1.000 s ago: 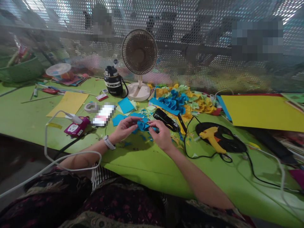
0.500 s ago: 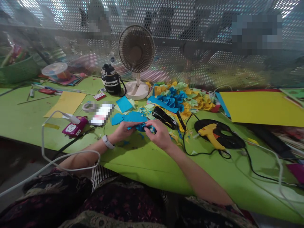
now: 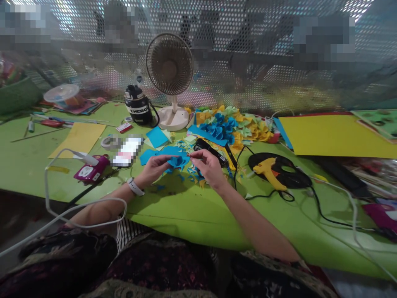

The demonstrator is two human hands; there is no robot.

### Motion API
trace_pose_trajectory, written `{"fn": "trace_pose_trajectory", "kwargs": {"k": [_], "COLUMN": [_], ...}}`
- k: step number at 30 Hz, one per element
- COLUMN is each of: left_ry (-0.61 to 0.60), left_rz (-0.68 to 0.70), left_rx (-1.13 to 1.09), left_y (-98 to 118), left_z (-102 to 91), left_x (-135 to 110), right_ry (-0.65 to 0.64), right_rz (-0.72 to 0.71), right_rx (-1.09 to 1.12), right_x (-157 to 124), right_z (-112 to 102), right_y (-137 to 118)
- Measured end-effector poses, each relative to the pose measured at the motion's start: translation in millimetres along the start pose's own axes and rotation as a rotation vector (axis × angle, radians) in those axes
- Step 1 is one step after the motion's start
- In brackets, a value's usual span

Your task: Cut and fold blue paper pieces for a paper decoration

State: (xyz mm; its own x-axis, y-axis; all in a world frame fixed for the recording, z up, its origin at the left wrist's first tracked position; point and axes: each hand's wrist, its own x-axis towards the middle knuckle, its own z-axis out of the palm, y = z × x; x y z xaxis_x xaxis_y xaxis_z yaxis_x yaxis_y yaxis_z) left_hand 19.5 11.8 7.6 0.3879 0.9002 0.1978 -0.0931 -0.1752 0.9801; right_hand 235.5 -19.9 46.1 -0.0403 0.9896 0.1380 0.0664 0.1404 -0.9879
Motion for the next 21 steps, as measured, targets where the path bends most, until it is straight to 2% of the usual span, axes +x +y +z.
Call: {"fn": "trace_pose_trajectory", "kwargs": {"k": [15, 21], "left_ry": [-0.037, -0.062], "left_rz": [0.045, 0.118], "left_rx": [0.071, 0.154], "left_y": [-0.1, 3.6], "left_z": [-0.5, 0.8], "left_x": [-0.7, -0.8], "right_ry": [-0.040, -0.078], "right_rz": [0.031, 0.018], "right_rx": [-0.050, -0.059], "right_x": [1.1, 1.5], "right_z": [-1.0, -1.0], "right_y": [0.5, 4.0]}}
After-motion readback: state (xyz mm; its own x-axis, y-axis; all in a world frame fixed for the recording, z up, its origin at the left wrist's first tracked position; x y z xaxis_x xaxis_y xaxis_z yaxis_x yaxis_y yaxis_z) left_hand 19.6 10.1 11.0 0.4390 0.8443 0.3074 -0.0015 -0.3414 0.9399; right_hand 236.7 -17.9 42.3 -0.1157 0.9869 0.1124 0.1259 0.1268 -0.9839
